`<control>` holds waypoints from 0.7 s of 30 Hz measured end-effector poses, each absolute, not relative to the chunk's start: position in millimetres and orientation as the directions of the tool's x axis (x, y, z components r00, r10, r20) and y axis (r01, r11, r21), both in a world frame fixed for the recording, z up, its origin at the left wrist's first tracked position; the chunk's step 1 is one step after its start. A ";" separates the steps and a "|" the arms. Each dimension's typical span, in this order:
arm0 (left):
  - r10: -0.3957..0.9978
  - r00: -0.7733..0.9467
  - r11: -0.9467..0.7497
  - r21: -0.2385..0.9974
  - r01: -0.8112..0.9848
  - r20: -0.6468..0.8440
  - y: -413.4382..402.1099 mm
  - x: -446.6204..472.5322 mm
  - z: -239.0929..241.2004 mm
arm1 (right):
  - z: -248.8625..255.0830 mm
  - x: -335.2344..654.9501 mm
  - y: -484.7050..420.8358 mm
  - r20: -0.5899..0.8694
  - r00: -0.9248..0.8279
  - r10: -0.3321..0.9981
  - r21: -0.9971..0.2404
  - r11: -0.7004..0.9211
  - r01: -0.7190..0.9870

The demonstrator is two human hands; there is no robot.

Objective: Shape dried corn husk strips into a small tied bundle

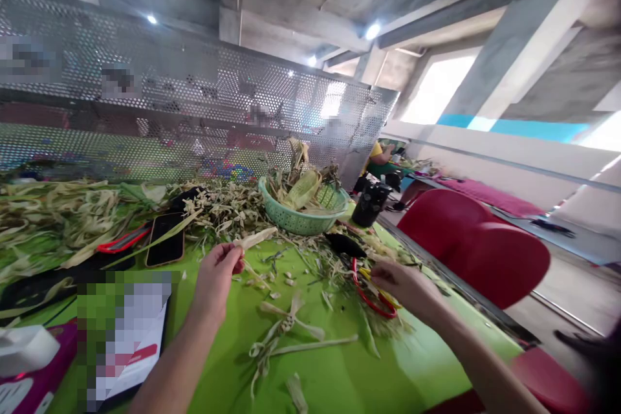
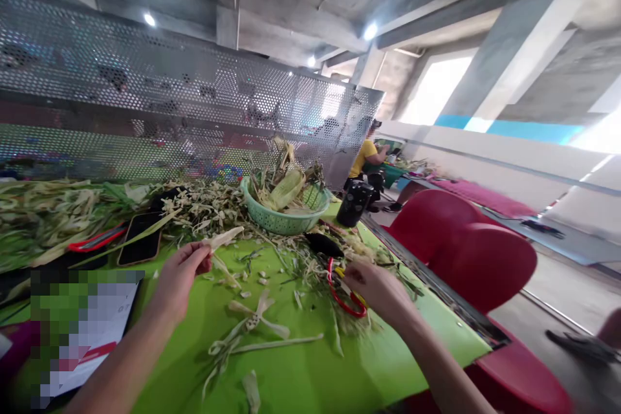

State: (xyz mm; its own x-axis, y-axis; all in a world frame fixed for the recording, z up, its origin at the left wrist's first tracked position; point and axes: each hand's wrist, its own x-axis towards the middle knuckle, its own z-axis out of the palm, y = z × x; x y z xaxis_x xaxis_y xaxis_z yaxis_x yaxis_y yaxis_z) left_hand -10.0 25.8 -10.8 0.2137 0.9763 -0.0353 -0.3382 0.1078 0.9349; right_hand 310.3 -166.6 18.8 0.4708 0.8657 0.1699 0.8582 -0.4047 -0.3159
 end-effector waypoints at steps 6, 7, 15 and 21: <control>0.971 0.238 0.102 0.947 -0.304 -0.028 27.3 -10.1 -18.0 | 1.6 311.6 -168.4 0.058 0.504 0.862 -0.304 -0.466 0.831; 0.971 0.236 0.102 0.947 -0.306 -0.029 27.6 -10.1 -18.6 | 1.2 315.5 -167.4 0.031 0.510 0.860 -0.316 -0.475 0.821; 0.967 0.253 0.113 0.945 -0.308 -0.033 30.4 -9.9 -20.5 | 17.5 338.5 -158.9 -0.166 0.481 0.861 -0.475 -0.497 0.726; 0.969 0.243 0.113 0.943 -0.313 -0.035 27.8 -10.3 -15.3 | 47.9 328.3 -160.1 -0.156 0.379 0.912 -0.586 -0.395 0.708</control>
State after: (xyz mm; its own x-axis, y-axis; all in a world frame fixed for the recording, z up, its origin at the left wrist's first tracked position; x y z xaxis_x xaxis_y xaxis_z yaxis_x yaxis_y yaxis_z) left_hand -10.3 27.8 -15.3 0.2433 0.9693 -0.0352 -0.3134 0.1129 0.9429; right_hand 328.3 -160.1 47.9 0.3792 0.9120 -0.1564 0.7077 -0.3947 -0.5860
